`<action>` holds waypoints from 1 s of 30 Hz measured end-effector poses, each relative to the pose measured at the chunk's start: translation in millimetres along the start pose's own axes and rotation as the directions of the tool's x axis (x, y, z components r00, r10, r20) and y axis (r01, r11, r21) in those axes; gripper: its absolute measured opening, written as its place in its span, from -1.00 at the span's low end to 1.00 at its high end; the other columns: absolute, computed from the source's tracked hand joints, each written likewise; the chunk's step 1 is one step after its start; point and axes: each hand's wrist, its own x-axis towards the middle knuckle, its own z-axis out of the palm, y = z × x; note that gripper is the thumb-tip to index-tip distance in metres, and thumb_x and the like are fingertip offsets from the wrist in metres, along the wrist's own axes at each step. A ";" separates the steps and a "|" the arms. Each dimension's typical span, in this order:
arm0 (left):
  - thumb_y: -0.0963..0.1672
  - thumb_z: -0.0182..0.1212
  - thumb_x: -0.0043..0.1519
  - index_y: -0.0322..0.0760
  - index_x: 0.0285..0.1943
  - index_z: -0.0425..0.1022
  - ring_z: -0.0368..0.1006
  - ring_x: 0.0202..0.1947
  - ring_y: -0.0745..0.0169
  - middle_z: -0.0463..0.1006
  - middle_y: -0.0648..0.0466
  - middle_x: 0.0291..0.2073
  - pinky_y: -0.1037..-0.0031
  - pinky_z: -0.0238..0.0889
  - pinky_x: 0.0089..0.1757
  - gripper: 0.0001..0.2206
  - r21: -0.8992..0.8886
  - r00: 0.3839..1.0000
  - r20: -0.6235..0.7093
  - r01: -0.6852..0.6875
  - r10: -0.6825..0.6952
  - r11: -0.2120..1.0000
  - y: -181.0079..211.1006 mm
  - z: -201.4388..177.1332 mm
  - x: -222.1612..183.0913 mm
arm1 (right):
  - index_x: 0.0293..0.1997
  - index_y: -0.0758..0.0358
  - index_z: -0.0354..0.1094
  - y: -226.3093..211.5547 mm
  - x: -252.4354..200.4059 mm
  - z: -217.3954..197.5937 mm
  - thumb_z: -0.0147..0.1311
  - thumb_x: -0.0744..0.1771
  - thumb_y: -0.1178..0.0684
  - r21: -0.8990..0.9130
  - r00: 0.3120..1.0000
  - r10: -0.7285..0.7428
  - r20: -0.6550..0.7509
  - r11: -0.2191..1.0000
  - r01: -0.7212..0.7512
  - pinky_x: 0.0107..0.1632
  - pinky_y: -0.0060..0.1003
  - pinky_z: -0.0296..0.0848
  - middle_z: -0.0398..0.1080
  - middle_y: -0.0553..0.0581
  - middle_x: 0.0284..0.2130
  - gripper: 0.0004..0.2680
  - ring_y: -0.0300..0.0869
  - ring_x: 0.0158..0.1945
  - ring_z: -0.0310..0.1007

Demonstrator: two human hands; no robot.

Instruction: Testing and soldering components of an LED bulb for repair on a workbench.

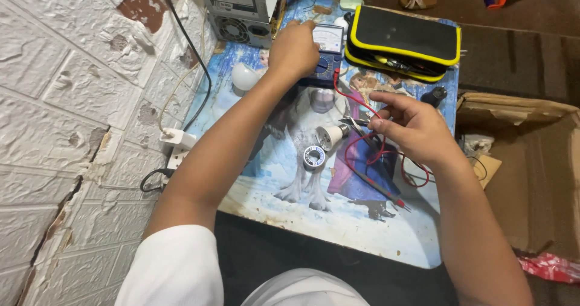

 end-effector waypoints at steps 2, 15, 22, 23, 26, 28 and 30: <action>-0.06 0.24 0.40 -0.10 0.26 0.72 0.59 0.14 -0.30 0.63 -0.11 0.24 -0.19 0.43 0.02 -0.70 -0.096 0.982 -0.108 -0.164 0.154 0.982 24.9 -17.8 -31.2 | 0.53 0.16 0.42 -3.9 -4.5 -4.5 0.26 0.39 0.14 0.133 0.998 0.014 0.055 0.991 -0.022 0.22 -0.29 0.56 0.69 0.17 -0.10 -0.55 -0.19 0.03 0.70; 0.22 0.44 0.22 0.05 0.11 0.80 0.53 0.03 -0.26 0.58 -0.03 -0.18 -0.09 0.39 -0.19 -0.55 -0.004 0.758 0.158 -0.640 0.633 0.768 89.0 10.4 -184.4 | 0.46 0.41 0.35 36.7 -57.6 -30.5 0.29 0.43 0.06 0.314 0.835 -0.472 -0.283 0.777 0.546 -0.28 -0.48 0.43 0.60 0.43 -0.10 -0.59 -0.15 -0.12 0.63; 0.05 0.09 0.50 -0.07 -0.30 0.61 0.56 -0.40 0.14 0.67 0.18 -0.49 0.23 0.24 -0.35 -0.65 -0.466 0.832 0.141 -0.423 0.537 0.777 96.0 -32.4 -212.4 | 0.57 0.32 0.32 28.6 -104.0 -67.5 0.48 0.30 0.11 0.020 0.845 -0.464 -0.264 0.874 0.486 -0.19 -0.40 0.47 0.46 0.20 -0.26 -0.39 -0.24 -0.28 0.39; 0.03 0.12 0.50 -0.11 -0.36 0.59 0.54 -0.45 0.38 0.67 0.25 -0.50 0.40 0.28 -0.30 -0.63 -0.621 0.835 0.089 -0.379 0.543 0.686 96.8 -41.7 -217.3 | 0.66 0.19 0.28 19.1 -112.7 -73.0 0.58 0.18 0.18 -0.093 0.932 -0.331 -0.152 0.943 0.320 -0.21 -0.41 0.38 0.48 0.17 -0.24 -0.22 -0.30 -0.28 0.33; 0.06 -0.04 0.56 -0.13 -0.20 0.62 0.58 -0.29 0.28 0.64 0.21 -0.37 0.40 0.31 -0.23 -0.60 -0.607 0.822 -0.163 -0.520 0.546 0.601 92.6 -56.2 -229.4 | 0.29 0.24 0.66 53.0 -101.2 -76.6 0.48 0.37 0.17 -0.340 0.934 -0.287 -0.211 0.918 0.205 -0.06 -0.41 0.47 0.66 0.08 -0.18 -0.68 -0.34 -0.20 0.48; 0.04 -0.02 0.58 -0.21 -0.15 0.55 0.54 -0.34 0.30 0.59 0.13 -0.35 0.34 0.56 -0.29 -0.63 -0.789 0.841 -0.219 -0.452 0.495 0.417 85.5 -67.8 -242.6 | 0.20 0.22 0.68 77.3 -98.5 -74.5 0.41 0.41 0.18 -0.354 0.914 -0.281 -0.294 0.920 0.169 -0.19 -0.36 0.53 0.63 0.14 -0.15 -0.79 -0.24 -0.33 0.51; 0.01 -0.01 0.59 -0.28 -0.11 0.48 0.50 -0.38 0.32 0.54 0.05 -0.34 0.29 0.81 -0.35 -0.65 -0.911 0.868 -0.254 -0.364 0.427 0.197 71.7 -72.4 -253.8 | 0.10 0.20 0.70 111.2 -91.4 -71.4 0.35 0.46 0.20 -0.362 0.888 -0.273 -0.370 0.923 0.133 -0.33 -0.30 0.58 0.60 0.19 -0.12 -0.89 -0.15 -0.47 0.54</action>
